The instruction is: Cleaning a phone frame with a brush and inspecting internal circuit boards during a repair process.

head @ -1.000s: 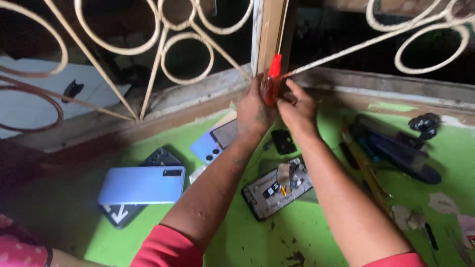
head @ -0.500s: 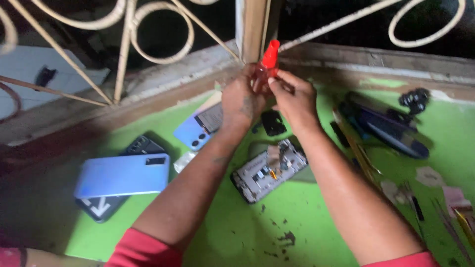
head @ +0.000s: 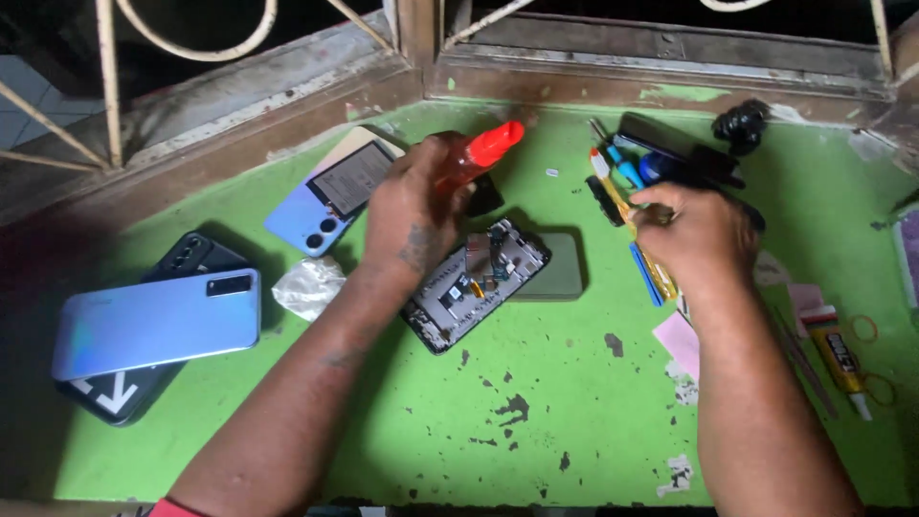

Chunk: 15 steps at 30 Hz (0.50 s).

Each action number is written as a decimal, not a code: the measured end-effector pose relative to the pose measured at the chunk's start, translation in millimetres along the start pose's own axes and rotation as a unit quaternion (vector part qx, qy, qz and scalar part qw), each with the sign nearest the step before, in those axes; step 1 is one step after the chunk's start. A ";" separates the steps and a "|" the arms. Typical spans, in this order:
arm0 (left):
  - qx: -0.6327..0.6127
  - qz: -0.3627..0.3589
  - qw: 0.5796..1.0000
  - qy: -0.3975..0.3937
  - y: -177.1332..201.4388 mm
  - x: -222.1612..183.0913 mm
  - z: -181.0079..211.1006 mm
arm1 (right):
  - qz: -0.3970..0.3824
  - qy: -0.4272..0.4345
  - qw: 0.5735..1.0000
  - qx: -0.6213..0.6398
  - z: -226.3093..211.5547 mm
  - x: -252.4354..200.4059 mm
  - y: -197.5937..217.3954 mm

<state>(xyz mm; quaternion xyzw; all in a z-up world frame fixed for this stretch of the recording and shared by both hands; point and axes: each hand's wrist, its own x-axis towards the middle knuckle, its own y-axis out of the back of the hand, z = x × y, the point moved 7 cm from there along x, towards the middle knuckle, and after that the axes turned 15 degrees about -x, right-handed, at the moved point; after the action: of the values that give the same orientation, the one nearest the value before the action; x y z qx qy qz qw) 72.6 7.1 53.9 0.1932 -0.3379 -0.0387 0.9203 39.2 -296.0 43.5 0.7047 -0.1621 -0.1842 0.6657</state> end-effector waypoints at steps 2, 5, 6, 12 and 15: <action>-0.002 -0.012 1.000 -0.002 3.1 -1.4 3.8 | -0.032 -0.036 0.999 0.001 10.9 3.2 7.5; 0.008 -0.022 1.000 0.000 3.3 -3.5 7.0 | -0.083 -0.071 0.994 0.002 23.6 1.1 8.0; 0.023 -0.018 1.000 0.004 5.3 -1.9 7.4 | -0.101 -0.067 0.993 0.005 23.3 1.1 7.8; 0.037 -0.013 0.998 0.047 2.8 -1.1 4.4 | -0.037 0.077 0.995 -0.046 11.1 7.8 -1.9; 0.038 -0.011 0.998 0.046 5.1 0.4 6.9 | -0.013 0.083 0.994 -0.070 9.3 21.5 -17.6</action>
<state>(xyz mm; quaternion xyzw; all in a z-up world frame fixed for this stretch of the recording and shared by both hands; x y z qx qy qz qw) 68.2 9.4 60.9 0.2329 -0.2944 -0.0267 0.9265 53.5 -313.2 24.6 0.6716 -0.0837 -0.1446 0.7218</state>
